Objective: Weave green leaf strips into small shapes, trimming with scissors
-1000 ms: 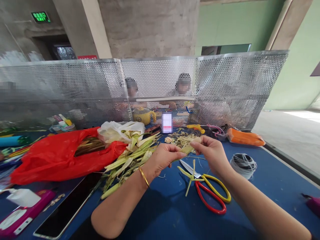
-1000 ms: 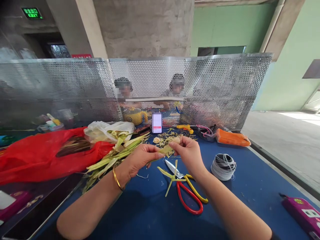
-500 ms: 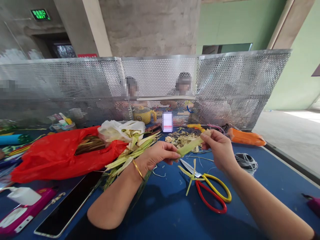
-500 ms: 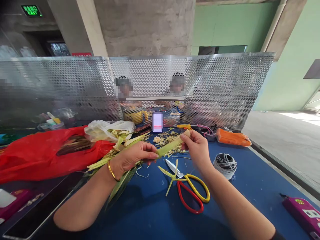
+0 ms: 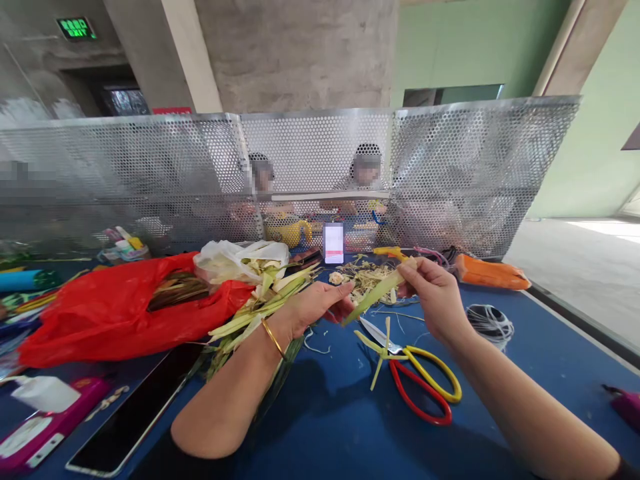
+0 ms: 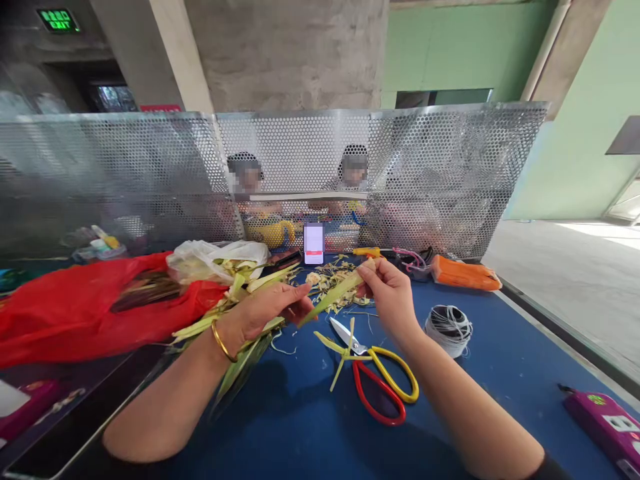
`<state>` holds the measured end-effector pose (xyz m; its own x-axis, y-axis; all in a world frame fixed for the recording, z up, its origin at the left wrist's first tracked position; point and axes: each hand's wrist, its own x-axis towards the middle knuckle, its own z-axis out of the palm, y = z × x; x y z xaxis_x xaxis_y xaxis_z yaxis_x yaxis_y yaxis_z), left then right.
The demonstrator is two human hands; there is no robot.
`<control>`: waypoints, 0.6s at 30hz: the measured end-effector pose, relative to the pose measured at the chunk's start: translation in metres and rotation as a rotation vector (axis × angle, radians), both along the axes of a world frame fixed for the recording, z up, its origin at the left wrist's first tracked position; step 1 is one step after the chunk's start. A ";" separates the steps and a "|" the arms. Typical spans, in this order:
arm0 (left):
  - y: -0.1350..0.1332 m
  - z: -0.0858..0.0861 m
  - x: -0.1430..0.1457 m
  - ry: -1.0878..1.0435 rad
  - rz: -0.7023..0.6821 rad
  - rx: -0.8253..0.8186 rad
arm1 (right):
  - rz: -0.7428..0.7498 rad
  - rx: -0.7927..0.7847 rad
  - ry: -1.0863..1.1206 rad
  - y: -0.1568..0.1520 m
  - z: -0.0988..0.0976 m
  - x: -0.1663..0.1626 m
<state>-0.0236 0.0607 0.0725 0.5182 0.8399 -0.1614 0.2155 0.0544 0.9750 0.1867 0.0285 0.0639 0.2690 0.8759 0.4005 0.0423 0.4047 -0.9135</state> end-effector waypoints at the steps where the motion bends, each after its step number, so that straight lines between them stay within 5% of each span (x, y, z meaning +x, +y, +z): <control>1: -0.001 -0.001 0.001 -0.005 -0.016 0.009 | 0.021 -0.004 -0.017 -0.001 -0.001 -0.002; 5: -0.004 -0.008 0.010 -0.121 -0.073 -0.080 | 0.076 -0.013 -0.091 -0.005 -0.002 -0.011; 11: 0.000 -0.019 0.017 -0.213 0.136 -0.019 | 0.045 -0.040 -0.162 -0.005 -0.005 -0.011; 18: -0.006 -0.016 0.019 -0.221 0.050 -0.159 | 0.100 -0.010 -0.212 -0.003 -0.009 -0.011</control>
<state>-0.0043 0.0549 0.0562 0.5140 0.8385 -0.1808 -0.0087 0.2158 0.9764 0.1757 0.0253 0.0550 0.0921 0.8982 0.4298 0.1937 0.4072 -0.8925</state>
